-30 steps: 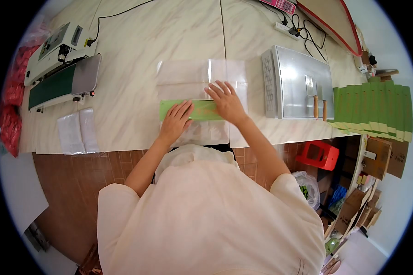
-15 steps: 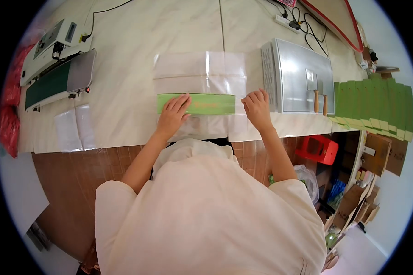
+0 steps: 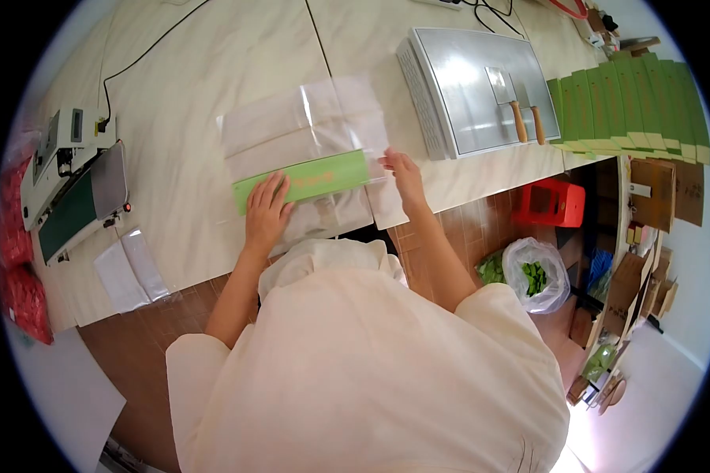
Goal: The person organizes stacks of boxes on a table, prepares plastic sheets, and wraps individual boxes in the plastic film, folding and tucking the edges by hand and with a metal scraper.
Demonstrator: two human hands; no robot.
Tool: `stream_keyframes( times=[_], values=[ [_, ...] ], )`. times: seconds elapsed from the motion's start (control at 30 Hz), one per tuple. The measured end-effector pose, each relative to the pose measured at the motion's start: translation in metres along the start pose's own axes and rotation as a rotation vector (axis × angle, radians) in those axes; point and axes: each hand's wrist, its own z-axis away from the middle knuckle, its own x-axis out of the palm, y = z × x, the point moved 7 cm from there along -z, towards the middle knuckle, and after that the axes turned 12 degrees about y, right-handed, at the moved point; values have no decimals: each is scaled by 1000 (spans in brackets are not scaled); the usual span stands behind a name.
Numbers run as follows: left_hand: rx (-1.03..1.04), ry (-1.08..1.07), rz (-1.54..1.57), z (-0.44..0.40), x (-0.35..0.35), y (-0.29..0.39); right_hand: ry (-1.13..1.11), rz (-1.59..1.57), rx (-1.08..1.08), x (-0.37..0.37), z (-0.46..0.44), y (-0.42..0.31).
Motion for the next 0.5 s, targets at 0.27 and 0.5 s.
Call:
stream_keyframes(
  times=[0.27, 0.5],
  values=[
    [-3, 1, -46, 3, -2, 0, -82, -23, -51, 25, 16, 2],
    [18, 64, -24, 8, -1, 0, -84, 24, -67, 21, 14, 9]
  ],
)
